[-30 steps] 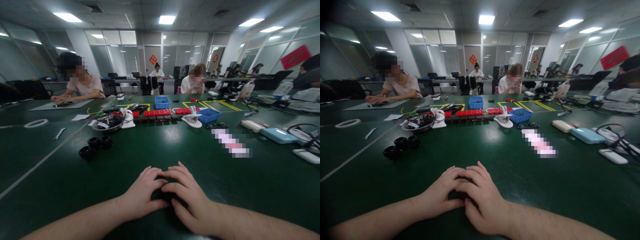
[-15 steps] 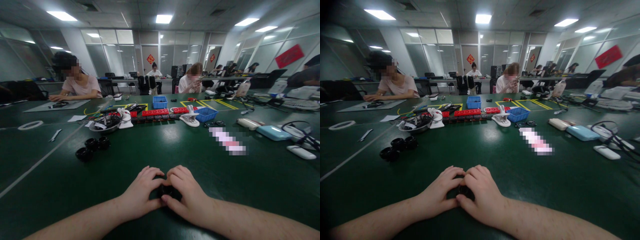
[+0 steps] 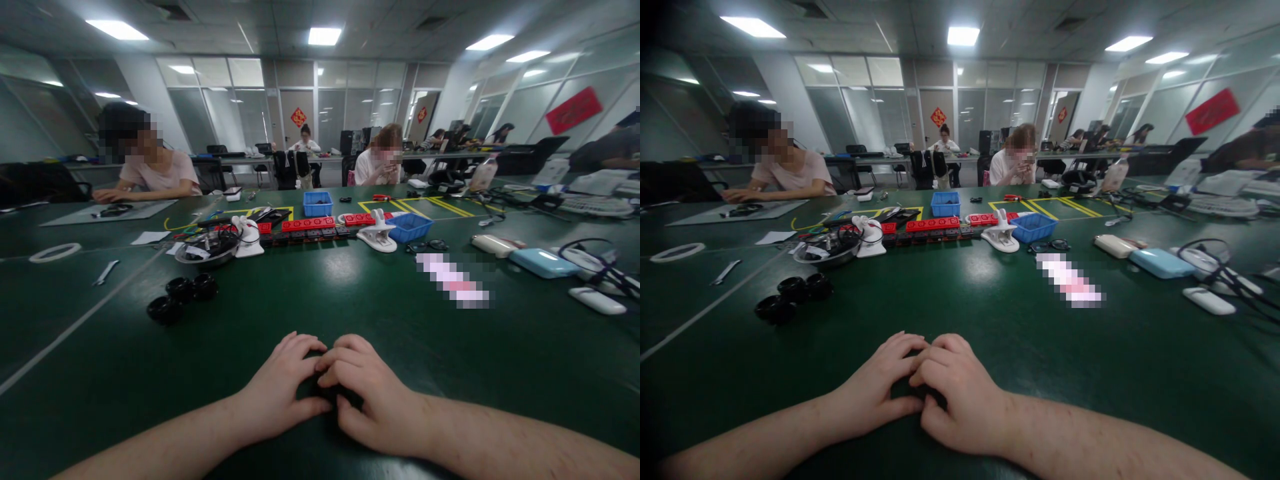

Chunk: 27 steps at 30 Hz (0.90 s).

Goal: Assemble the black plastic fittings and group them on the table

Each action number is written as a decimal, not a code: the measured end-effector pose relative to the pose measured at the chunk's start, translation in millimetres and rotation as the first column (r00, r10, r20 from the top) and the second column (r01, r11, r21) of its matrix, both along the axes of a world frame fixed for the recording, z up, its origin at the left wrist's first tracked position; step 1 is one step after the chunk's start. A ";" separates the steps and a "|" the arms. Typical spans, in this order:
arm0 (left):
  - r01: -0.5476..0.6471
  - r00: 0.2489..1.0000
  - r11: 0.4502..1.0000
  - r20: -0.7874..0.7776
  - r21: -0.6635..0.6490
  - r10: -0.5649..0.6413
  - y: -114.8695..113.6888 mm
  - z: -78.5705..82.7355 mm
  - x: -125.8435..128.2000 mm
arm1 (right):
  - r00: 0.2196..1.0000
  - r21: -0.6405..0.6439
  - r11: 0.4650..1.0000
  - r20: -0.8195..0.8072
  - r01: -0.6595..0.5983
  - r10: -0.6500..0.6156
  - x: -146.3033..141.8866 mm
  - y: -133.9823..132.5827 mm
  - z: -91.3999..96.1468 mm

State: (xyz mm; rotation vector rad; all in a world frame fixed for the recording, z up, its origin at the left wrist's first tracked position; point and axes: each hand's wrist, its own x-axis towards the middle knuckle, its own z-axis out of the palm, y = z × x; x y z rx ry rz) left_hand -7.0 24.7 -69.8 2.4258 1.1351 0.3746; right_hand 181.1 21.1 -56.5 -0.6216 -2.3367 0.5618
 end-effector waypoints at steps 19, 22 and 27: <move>0.027 1.000 0.999 0.007 0.032 -0.028 0.8 -1.9 -1.0 | 0.987 0.011 0.993 -0.108 0.119 -0.117 4.0 -1.0 -1.6; 0.026 1.000 0.999 0.007 0.029 -0.026 0.7 -1.5 -0.5 | 0.978 -0.009 0.979 -0.032 0.205 -0.205 2.2 0.2 -1.9; 0.005 1.000 1.000 -0.005 0.025 -0.005 -0.8 0.6 0.2 | 0.961 -0.011 0.963 0.067 0.269 -0.268 0.5 2.3 -4.7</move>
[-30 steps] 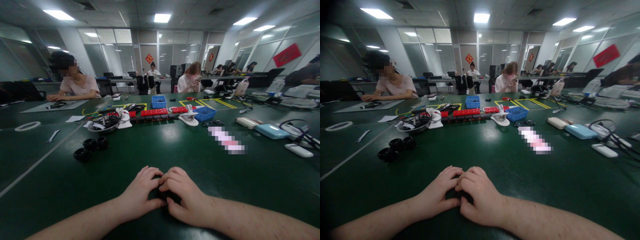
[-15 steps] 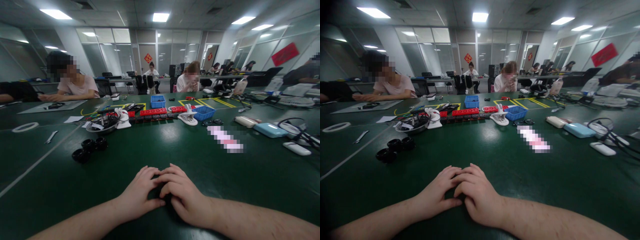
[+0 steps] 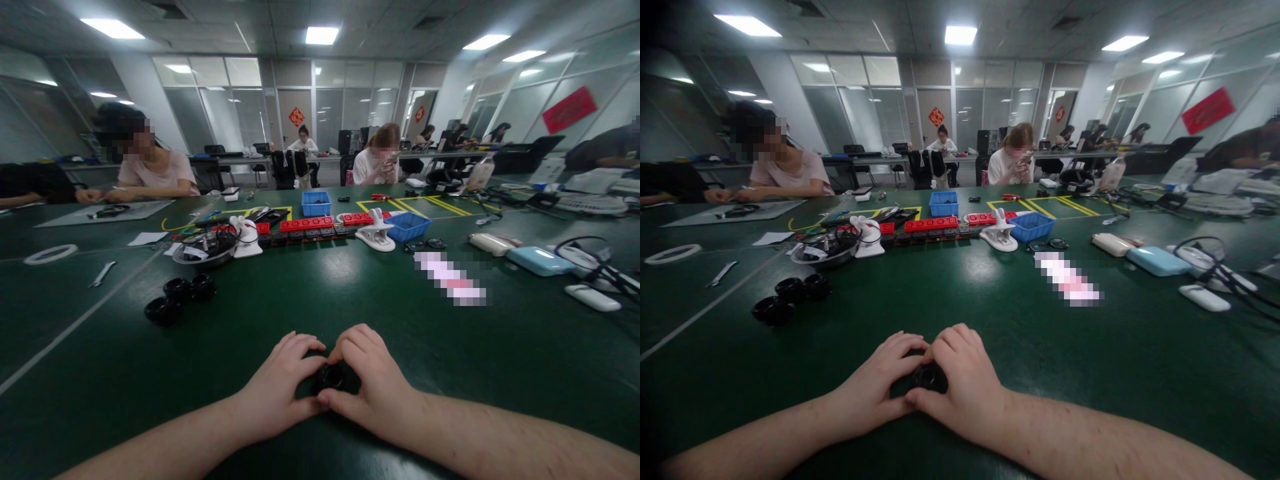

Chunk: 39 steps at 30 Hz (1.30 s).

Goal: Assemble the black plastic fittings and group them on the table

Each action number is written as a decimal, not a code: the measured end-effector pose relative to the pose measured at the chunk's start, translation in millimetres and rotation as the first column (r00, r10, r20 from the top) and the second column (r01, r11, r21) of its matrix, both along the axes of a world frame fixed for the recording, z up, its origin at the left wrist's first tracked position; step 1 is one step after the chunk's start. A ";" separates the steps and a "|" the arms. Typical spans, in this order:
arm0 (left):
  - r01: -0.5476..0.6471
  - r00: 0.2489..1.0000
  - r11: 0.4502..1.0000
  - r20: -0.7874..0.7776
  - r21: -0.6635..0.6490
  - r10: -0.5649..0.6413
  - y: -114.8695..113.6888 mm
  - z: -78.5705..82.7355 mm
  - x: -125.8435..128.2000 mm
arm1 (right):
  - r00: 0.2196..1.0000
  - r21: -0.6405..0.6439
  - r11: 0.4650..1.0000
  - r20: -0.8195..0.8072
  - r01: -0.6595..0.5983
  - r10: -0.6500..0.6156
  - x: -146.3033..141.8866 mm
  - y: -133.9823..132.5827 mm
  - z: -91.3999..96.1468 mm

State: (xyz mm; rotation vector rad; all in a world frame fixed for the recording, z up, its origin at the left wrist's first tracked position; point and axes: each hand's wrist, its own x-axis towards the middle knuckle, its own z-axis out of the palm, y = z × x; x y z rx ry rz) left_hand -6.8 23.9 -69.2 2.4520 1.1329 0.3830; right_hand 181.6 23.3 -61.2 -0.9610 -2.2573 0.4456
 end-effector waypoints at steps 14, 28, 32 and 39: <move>-0.002 1.000 1.000 -0.002 0.003 0.002 -0.3 -1.8 0.2 | 0.988 -0.023 0.988 -0.025 -0.153 0.152 -0.9 -0.2 1.1; -0.006 1.000 1.000 -0.002 -0.019 0.006 -0.2 0.4 0.4 | 0.969 -0.010 0.970 -0.054 -0.241 0.240 0.9 -3.7 -0.1; 0.001 1.000 1.000 0.002 -0.010 -0.001 0.5 -1.3 -0.2 | 0.960 0.010 0.963 -0.078 -0.269 0.269 1.1 -3.2 -1.4; 0.021 1.000 1.000 0.005 -0.006 -0.020 1.7 -1.9 -0.5 | 0.958 0.037 0.978 -0.201 -0.203 0.206 4.0 -3.4 2.4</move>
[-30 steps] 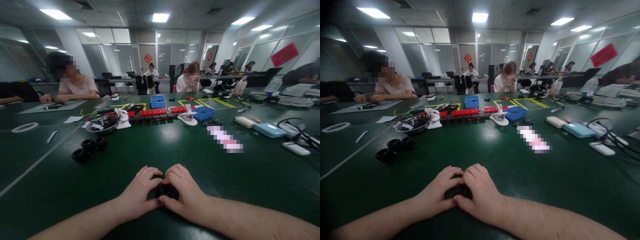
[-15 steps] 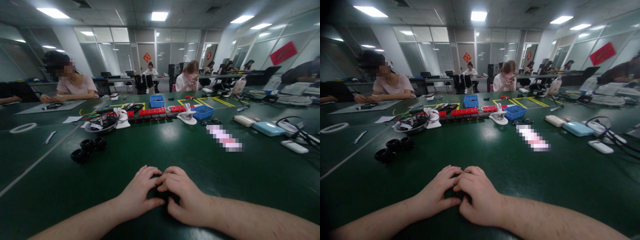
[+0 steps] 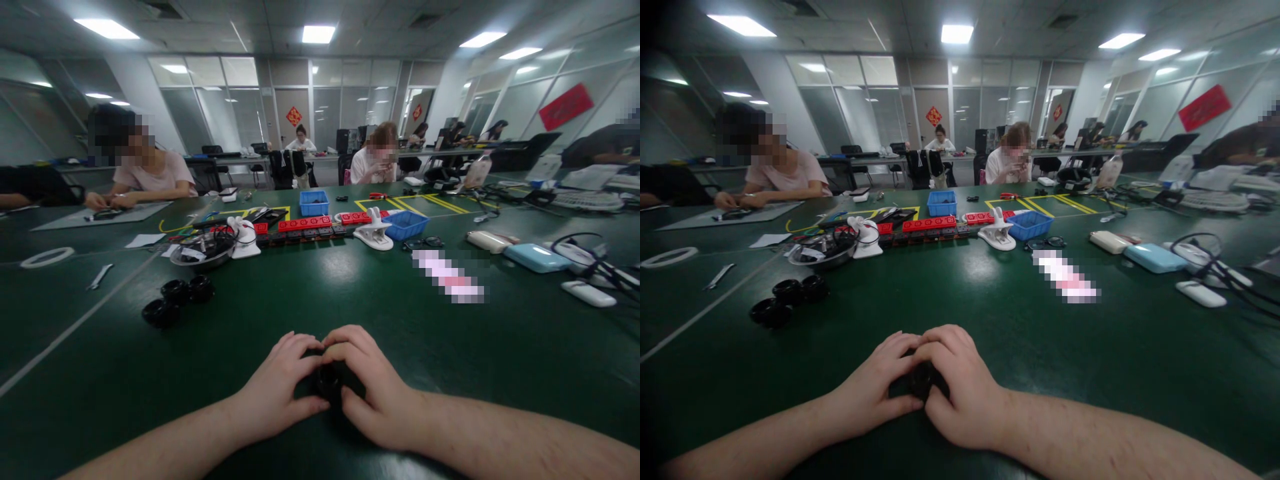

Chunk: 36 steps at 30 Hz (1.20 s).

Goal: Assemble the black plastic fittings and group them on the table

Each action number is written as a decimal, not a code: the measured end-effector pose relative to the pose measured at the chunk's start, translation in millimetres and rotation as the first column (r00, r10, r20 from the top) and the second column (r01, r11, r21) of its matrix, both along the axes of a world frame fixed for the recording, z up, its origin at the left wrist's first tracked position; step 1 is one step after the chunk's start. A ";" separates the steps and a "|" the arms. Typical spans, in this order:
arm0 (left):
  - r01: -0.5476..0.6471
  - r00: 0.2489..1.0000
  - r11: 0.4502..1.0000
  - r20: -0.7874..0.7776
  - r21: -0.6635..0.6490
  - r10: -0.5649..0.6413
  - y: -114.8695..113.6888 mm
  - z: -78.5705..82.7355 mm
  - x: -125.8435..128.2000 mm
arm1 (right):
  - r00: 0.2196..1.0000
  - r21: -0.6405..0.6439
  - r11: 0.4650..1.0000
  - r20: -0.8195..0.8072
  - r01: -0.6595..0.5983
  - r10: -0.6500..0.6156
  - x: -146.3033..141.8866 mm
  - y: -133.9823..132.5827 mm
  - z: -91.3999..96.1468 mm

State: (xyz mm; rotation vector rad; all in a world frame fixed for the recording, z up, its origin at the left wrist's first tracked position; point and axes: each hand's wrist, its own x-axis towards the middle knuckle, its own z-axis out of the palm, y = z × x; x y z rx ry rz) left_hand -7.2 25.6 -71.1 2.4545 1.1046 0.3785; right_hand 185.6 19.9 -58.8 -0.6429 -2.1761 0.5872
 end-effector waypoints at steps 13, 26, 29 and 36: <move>-0.026 1.000 1.000 0.005 0.009 0.025 -2.1 2.5 0.8 | 0.977 -0.096 0.988 0.183 0.125 -0.106 -4.4 7.1 -6.2; -0.010 1.000 1.000 -0.006 -0.017 0.009 -0.8 0.8 -0.4 | 0.987 -0.055 0.989 0.084 -0.135 0.140 -5.3 5.4 0.3; -0.012 1.000 1.000 0.001 -0.007 0.012 -0.7 0.7 -0.3 | 0.984 -0.029 0.987 0.087 -0.156 0.158 -6.3 5.4 1.8; -0.002 1.000 1.000 0.018 0.009 0.002 -0.3 -1.2 0.9 | 0.987 -0.023 0.990 0.083 -0.137 0.139 -4.6 3.7 3.0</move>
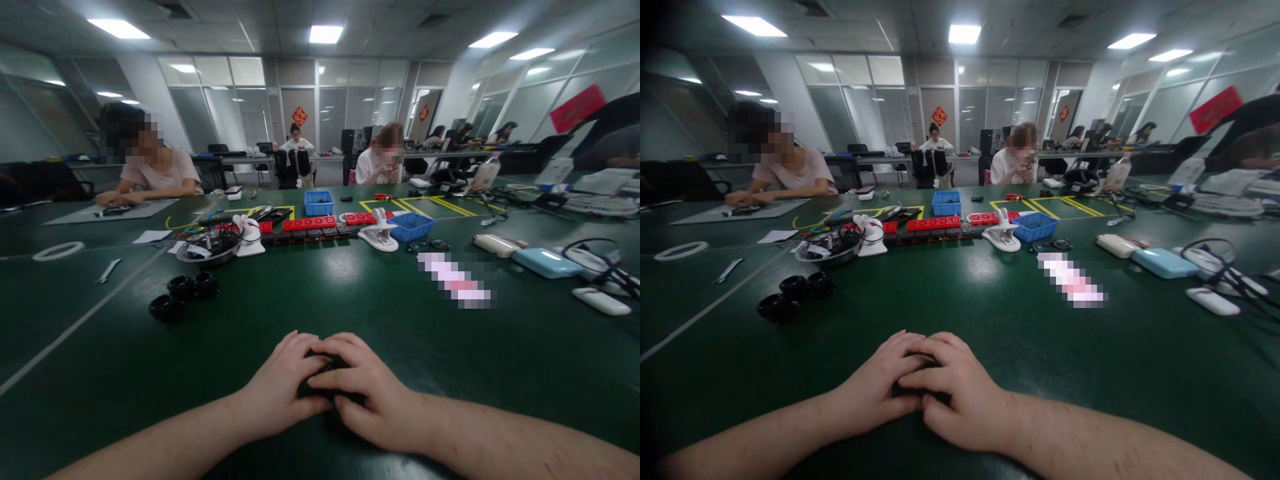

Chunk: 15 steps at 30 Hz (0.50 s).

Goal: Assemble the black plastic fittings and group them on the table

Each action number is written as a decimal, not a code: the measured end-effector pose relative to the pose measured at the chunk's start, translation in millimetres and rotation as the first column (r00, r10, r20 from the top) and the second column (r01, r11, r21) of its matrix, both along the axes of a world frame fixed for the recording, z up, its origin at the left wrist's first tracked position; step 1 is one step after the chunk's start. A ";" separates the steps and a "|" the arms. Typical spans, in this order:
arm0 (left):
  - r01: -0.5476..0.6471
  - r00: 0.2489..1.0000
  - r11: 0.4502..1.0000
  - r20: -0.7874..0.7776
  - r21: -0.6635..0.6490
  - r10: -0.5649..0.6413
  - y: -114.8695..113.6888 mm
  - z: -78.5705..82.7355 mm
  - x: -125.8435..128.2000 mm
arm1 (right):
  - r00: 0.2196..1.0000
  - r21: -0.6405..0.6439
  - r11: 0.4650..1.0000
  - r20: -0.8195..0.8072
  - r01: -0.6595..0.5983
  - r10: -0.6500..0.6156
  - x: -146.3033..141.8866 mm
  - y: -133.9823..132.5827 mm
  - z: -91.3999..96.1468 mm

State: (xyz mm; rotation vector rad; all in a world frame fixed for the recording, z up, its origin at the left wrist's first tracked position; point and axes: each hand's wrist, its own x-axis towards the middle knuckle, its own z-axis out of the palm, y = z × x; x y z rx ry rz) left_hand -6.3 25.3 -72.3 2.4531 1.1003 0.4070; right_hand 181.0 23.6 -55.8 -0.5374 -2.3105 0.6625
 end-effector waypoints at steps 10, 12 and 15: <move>-0.012 1.000 1.000 -0.015 -0.018 0.011 -0.6 2.9 -1.1 | 0.981 -0.081 0.978 -0.003 0.194 -0.195 2.3 0.9 -10.4; -0.005 1.000 1.000 -0.019 -0.022 0.004 -0.2 2.0 -1.9 | 0.977 -0.071 0.975 -0.017 0.212 -0.213 2.0 1.2 -11.7; 0.000 1.000 1.000 -0.024 -0.017 -0.001 -0.3 1.1 -2.7 | 0.977 -0.078 0.974 0.009 0.214 -0.213 1.5 1.3 -12.1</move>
